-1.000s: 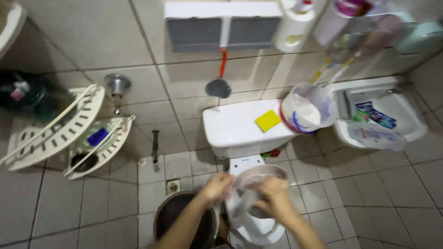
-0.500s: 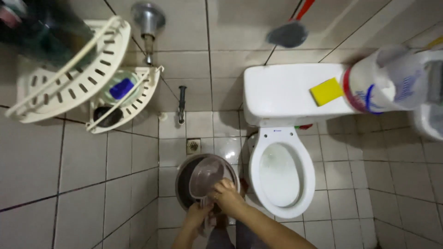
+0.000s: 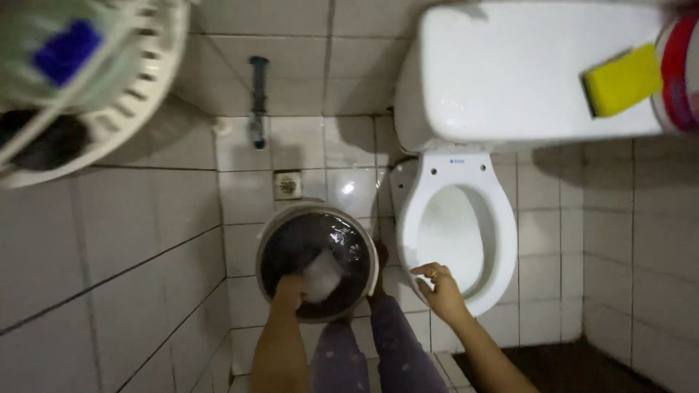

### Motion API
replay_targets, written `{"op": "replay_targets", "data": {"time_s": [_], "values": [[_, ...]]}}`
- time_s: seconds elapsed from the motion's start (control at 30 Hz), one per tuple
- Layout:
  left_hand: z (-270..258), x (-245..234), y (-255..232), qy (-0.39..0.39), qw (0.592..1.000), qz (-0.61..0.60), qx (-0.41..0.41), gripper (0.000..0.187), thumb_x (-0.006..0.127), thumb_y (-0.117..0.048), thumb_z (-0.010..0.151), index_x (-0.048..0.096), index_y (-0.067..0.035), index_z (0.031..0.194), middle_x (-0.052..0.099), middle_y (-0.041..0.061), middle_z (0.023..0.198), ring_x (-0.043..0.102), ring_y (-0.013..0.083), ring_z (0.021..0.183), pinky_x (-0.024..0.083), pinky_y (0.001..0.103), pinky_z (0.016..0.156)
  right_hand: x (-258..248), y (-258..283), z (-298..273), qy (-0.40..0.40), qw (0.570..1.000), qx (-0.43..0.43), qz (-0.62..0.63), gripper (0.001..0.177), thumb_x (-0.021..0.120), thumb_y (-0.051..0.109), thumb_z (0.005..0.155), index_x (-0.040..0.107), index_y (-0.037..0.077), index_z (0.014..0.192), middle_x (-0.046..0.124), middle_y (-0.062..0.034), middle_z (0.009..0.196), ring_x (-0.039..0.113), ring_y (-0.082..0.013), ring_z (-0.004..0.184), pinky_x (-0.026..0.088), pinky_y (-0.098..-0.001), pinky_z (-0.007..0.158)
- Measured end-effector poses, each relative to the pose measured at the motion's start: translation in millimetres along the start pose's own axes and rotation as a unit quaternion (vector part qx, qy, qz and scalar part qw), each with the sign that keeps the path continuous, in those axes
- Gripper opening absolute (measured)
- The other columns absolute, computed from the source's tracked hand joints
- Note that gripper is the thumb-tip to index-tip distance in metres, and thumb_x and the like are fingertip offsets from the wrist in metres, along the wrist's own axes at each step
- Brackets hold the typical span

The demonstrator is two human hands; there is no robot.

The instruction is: Cleaning the exterior of a toilet, scrubbing the tank and surrounding walls with a sponge, and reorganizing bathroom supplies.

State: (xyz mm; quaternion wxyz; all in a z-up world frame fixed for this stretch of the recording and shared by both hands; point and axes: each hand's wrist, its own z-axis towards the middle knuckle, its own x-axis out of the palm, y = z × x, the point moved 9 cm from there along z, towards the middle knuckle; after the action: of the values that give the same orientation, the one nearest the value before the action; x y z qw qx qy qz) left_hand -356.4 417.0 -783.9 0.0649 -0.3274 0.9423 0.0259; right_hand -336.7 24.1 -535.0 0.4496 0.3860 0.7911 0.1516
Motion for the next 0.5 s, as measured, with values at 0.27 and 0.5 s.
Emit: {"op": "replay_targets", "data": {"time_s": [0.27, 0.5], "values": [[-41.8, 15.1, -2.6, -0.262, 0.959, 0.064, 0.090, 0.038, 0.065, -0.041, 0.086, 0.072, -0.004, 0.079, 0.074, 0.016, 0.082, 0.074, 0.0335, 0.085, 0.059, 0.044, 0.073, -21.7, -40.0, 1.8, -0.071, 0.996, 0.043, 0.031, 0.024, 0.070, 0.013, 0.091, 0.079, 0.024, 0.110, 0.070, 0.0003, 0.104, 0.064, -0.0206, 0.104, 0.056, -0.0343, 0.089], [-160.8, 58.1, 24.0, -0.199, 0.967, -0.152, 0.039, 0.044, 0.070, -0.041, 0.082, 0.073, 0.003, 0.086, 0.073, 0.015, 0.080, 0.074, 0.0302, 0.079, 0.052, 0.045, 0.072, -54.4, -10.6, -19.2, -0.110, 0.992, 0.036, 0.057, 0.023, 0.068, 0.014, 0.091, 0.078, 0.023, 0.110, 0.071, -0.0032, 0.102, 0.065, -0.0174, 0.100, 0.053, -0.0311, 0.087]]}}
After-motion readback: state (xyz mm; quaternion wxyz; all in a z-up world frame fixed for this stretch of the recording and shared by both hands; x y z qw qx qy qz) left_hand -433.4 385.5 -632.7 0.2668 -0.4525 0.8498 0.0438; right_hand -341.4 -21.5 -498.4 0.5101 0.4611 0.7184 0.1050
